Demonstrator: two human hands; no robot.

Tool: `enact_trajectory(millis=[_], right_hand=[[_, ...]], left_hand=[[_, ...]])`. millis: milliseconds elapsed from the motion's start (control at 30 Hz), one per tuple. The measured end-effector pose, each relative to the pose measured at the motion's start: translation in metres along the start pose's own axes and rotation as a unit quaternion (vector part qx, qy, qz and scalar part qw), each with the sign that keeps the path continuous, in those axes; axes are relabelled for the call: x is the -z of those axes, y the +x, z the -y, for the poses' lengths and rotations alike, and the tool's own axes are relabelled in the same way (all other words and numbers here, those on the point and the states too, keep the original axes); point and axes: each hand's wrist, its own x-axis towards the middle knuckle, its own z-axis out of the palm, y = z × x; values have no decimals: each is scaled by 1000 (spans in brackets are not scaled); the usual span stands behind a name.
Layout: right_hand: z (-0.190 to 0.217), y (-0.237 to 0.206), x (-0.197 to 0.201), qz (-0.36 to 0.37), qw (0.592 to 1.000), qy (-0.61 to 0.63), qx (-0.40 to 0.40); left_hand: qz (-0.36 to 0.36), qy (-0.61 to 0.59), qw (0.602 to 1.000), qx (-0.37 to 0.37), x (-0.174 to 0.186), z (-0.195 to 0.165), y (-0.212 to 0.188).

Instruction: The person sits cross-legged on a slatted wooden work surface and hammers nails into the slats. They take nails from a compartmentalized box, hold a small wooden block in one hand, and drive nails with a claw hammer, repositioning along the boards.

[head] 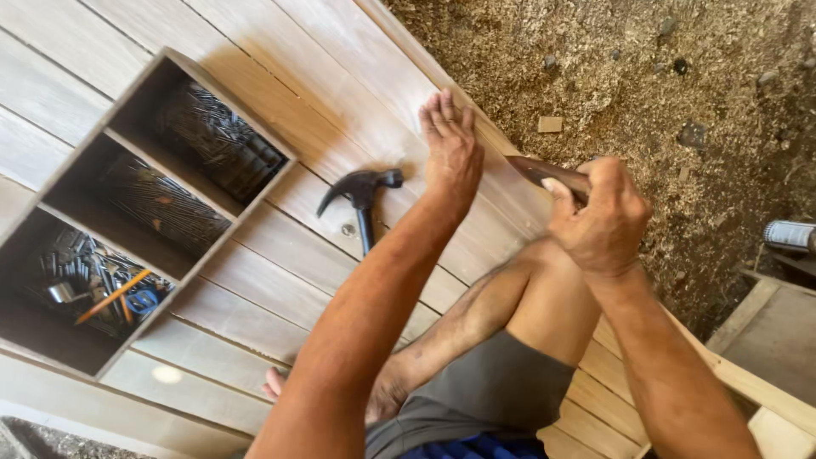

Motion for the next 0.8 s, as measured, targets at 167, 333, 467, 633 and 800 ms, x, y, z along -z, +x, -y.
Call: enact_trajectory(millis=[167,333,467,633,800], right_hand=[[-18,-13,12,-14,998,53,-4],[-29,-18,24,-21,995,100,0],[-36,-14,25,-21,995,93,0],[-41,20,28,56,987,147,22],[-22,59,18,100,972,162,136]], left_hand=[[-51,-55,997,30,-8,-4,5],[-8,-82,990,110,8,-11,2],[7,-77,985,153,27,-8,3],[83,-92,982,142,21,-1,23],[-63,-121,982,132,3,-1,19]])
